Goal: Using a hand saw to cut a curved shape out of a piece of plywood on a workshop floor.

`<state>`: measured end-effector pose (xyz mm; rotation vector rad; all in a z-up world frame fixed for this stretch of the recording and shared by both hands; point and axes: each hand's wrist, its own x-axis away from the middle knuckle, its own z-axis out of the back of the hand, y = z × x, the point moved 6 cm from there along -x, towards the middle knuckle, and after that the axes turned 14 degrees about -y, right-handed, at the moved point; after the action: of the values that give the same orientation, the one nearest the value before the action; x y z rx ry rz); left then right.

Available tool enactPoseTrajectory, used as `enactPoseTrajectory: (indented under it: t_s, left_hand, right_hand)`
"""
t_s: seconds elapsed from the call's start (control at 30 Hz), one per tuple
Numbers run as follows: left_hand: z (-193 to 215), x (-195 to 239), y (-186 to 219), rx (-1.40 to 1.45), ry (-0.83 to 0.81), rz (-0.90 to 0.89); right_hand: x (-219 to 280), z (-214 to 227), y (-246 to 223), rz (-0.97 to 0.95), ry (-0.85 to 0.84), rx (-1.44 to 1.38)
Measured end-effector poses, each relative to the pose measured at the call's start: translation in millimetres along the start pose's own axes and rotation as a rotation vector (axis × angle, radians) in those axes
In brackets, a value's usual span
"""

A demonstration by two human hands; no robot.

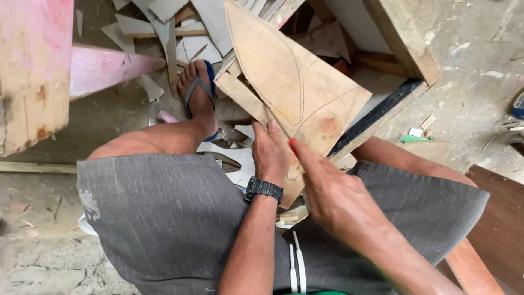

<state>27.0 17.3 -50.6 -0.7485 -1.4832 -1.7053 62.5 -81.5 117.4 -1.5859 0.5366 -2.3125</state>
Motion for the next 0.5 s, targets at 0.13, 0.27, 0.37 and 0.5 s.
enactPoseTrajectory:
  t_s: [0.13,0.27,0.37,0.5]
  left_hand:
    - [-0.8,4.2,15.4,0.036,-0.073,0.104]
    - [6.4,9.7,12.5,0.056,-0.056,0.168]
    - [1.3,8.4,7.6,0.035,-0.072,0.171]
    - [2.6,3.7,7.8,0.017,-0.022,0.108]
  right_hand:
    - [29.1,0.3,18.5,-0.119,-0.026,0.072]
    - [39.6,-13.5,28.3,-0.192,-0.115,0.083]
    - [30.7,-12.5,30.6,-0.181,-0.055,0.067]
    - [-25.9,-13.1,29.8,-0.035,-0.010,0.063]
